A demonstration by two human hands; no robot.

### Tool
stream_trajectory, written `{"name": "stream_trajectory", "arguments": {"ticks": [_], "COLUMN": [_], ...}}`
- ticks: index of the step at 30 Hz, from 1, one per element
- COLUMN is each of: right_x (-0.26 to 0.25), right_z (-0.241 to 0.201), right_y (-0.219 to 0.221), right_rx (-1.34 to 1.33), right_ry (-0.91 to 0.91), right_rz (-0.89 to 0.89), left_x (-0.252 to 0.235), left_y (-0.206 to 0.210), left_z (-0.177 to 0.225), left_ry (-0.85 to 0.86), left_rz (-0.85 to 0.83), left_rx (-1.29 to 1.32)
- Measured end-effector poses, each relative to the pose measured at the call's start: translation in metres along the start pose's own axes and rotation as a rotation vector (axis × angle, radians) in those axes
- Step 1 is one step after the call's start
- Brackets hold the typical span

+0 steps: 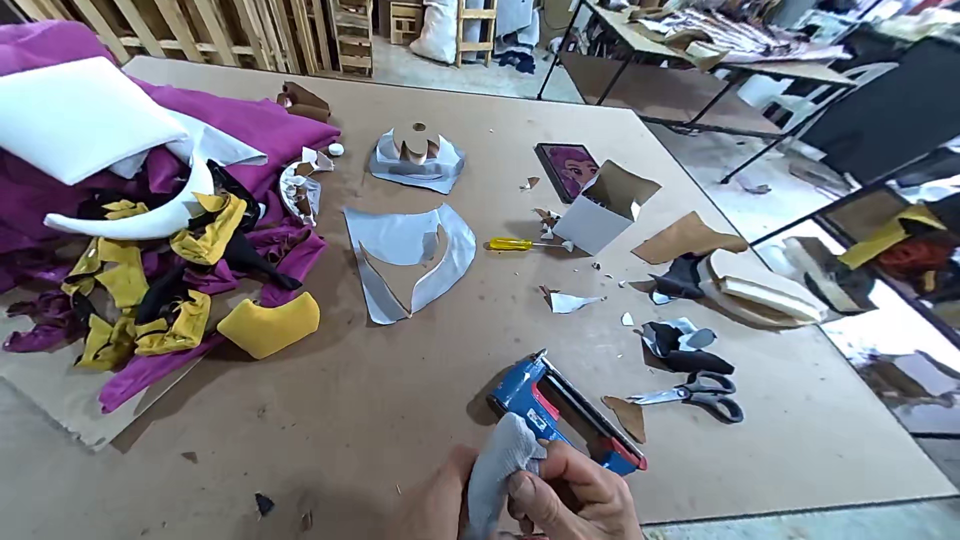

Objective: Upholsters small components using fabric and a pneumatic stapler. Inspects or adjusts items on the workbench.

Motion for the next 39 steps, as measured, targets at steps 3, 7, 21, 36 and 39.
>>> {"name": "stream_trajectory", "arguments": {"ticks": [3, 7, 21, 36, 39], "right_x": [0.0, -0.005, -0.03, -0.035, -0.036], "right_z": [0.003, 0.021, 0.047, 0.04, 0.031], "right_y": [0.01, 0.021, 0.028, 0.068, 0.044], "right_rx": [-0.02, -0.173, 0.01, 0.49, 0.483], "right_ry": [0.005, 0.076, 0.032, -0.11, -0.122], "right_rz": [-0.115, -0.144, -0.252, -0.189, -0.337], "left_x": [0.002, -0.001, -0.012, -0.022, -0.02], "left_y": [0.008, 0.02, 0.021, -0.018, -0.023], "left_z": [-0.011, -0.02, -0.056, -0.068, -0.068], "left_ry": [-0.371, -0.743, -0.486, -0.511, -0.5], "left_rz": [-0.063, -0.033, -0.276, 0.18, 0.223], "left_rx": [0.562, 0.857, 1.001, 0.508, 0.438]}}
Point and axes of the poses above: each hand's wrist, its own x-axis away from the middle knuckle, its own y-axis out of the palm, z = x × y, the point moved 6 cm from there along -x, towards the middle knuckle, and after that the axes turned 13 degrees about z, right-handed, at the moved point
